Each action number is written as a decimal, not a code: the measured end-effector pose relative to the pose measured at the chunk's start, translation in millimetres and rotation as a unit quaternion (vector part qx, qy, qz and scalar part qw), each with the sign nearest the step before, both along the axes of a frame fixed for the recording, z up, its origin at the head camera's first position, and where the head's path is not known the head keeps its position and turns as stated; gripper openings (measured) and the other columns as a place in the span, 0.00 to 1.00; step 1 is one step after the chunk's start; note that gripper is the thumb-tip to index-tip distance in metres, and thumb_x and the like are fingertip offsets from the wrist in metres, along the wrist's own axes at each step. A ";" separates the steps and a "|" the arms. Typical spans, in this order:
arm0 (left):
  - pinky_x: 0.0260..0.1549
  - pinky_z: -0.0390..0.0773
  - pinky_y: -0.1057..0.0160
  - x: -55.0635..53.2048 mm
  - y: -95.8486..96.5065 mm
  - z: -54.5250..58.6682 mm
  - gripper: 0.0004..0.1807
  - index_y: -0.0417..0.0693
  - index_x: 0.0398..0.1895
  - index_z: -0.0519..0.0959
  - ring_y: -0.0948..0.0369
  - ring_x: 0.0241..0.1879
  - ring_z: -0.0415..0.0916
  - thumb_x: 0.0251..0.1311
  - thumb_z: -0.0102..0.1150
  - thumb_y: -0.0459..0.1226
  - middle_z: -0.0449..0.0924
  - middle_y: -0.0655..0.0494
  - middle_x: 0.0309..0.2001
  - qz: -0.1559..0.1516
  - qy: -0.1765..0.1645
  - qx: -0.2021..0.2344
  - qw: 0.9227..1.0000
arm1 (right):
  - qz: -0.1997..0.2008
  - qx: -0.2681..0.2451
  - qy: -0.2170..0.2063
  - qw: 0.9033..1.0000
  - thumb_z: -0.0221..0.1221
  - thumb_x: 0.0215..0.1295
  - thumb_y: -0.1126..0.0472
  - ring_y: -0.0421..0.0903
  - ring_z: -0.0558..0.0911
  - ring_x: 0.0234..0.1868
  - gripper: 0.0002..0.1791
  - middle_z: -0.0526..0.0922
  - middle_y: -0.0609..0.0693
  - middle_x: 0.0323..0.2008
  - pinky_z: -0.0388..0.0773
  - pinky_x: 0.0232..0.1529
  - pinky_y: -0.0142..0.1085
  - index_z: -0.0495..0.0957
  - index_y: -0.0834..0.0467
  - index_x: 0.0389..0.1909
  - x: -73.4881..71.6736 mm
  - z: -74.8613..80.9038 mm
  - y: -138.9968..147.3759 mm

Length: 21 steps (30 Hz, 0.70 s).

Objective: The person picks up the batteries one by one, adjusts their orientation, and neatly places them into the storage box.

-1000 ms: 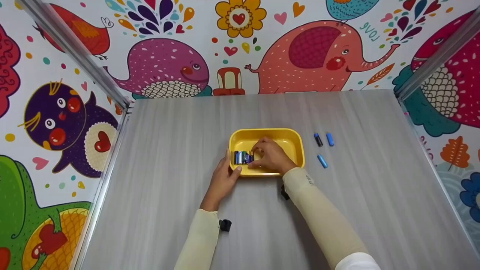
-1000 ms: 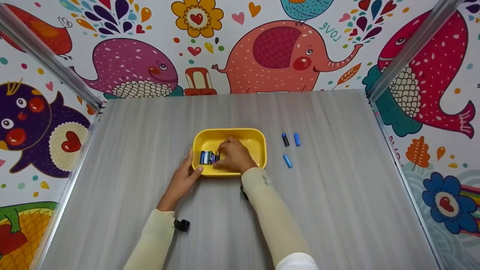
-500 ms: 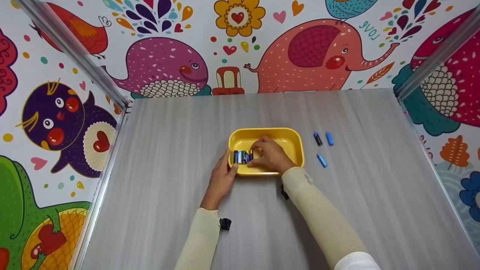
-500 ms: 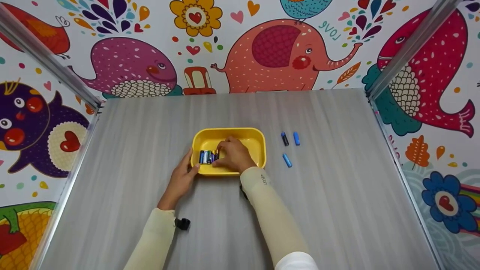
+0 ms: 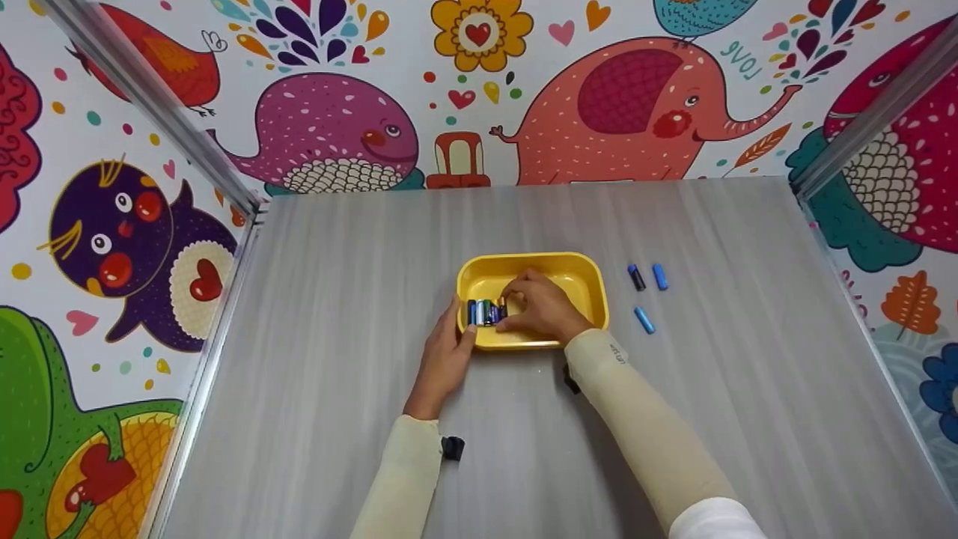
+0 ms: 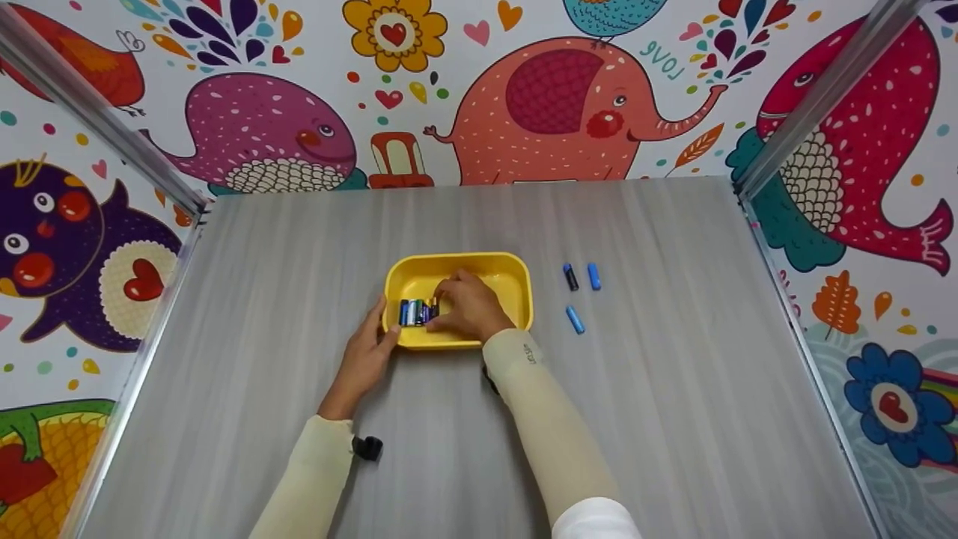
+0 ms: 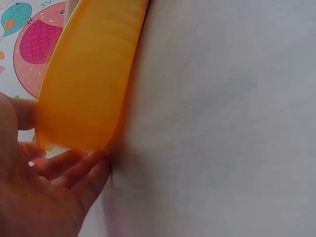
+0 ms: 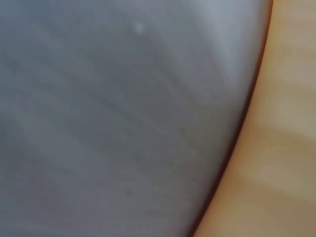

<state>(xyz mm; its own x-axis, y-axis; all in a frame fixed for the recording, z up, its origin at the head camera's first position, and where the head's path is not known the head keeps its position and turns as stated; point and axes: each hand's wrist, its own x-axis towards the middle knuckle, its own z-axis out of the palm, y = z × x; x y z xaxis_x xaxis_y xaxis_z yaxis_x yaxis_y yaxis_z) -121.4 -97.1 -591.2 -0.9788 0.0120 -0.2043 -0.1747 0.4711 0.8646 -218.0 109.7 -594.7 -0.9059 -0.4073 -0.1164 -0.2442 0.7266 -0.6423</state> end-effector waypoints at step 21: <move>0.78 0.54 0.46 -1.0 -3.4 -4.7 0.39 0.59 0.84 0.45 0.53 0.80 0.51 0.77 0.47 0.53 0.50 0.54 0.82 -0.015 0.023 -0.009 1.000 | -0.056 -0.097 -0.024 0.993 0.74 0.54 0.40 0.50 0.76 0.50 0.31 0.77 0.50 0.51 0.79 0.56 0.44 0.82 0.52 0.55 -3.1 16.4 4.0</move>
